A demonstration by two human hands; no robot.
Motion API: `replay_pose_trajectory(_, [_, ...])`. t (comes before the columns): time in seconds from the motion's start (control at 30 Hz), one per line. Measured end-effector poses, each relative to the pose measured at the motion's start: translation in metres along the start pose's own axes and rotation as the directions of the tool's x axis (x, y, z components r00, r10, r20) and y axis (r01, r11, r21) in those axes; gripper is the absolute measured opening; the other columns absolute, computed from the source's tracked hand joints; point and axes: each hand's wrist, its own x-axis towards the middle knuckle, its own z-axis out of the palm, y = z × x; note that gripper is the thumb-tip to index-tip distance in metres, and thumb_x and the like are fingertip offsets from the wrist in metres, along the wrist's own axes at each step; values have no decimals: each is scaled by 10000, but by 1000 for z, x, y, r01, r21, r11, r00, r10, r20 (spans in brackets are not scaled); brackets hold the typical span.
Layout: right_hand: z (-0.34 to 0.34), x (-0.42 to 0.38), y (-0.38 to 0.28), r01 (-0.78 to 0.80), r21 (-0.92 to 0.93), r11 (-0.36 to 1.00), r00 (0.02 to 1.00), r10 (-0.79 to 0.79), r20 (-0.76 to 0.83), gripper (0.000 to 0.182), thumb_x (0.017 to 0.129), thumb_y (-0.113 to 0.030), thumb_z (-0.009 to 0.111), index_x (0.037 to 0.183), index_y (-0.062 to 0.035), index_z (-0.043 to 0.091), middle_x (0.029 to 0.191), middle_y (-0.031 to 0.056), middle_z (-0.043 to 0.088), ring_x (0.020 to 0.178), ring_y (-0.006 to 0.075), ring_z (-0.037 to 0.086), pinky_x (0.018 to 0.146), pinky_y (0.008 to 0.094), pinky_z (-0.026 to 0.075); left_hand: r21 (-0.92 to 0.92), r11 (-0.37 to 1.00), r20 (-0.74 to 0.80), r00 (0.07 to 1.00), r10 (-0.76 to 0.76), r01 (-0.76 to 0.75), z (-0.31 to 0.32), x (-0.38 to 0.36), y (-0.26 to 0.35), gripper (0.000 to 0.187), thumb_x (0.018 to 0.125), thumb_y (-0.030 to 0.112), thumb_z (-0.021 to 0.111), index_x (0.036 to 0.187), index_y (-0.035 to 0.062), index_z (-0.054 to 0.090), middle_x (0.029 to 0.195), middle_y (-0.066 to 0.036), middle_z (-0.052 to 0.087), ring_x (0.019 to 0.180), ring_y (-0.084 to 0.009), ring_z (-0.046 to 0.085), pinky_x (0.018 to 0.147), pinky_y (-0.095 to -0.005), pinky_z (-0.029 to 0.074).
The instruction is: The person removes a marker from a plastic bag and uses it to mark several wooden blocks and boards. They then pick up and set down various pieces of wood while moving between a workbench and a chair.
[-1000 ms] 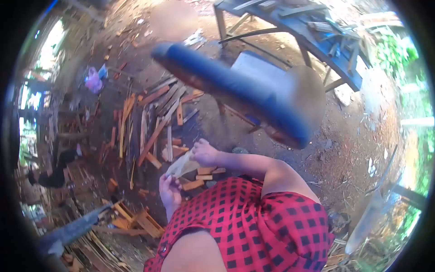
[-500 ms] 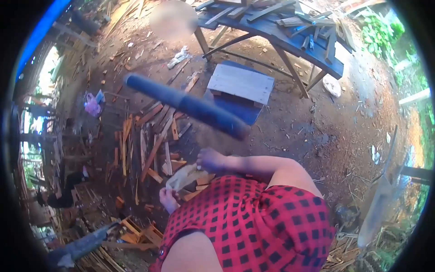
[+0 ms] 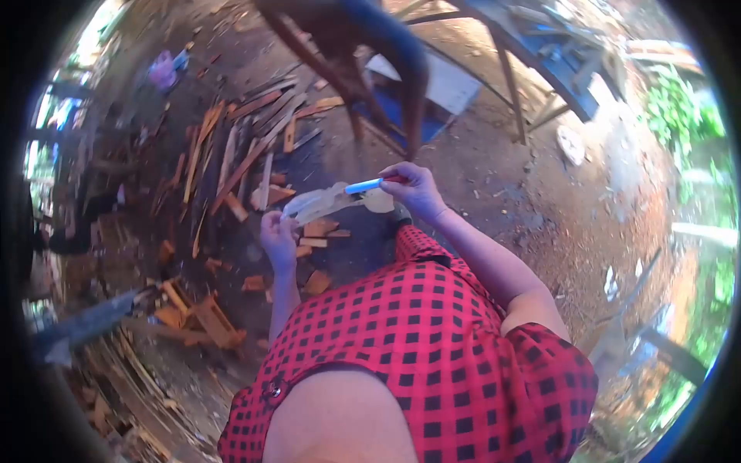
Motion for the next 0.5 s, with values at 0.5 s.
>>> replay_pose_trajectory(0.5, [-227, -89, -37, 44, 431, 901, 822, 213, -528, 149, 815, -79, 655, 944, -4, 649, 782, 42, 631, 664, 93, 594, 634, 234, 496, 69, 973, 709, 676, -204, 221, 258, -60, 76, 81, 810, 68, 631, 805, 69, 550, 641, 20, 549, 514, -33, 491, 446, -171, 363])
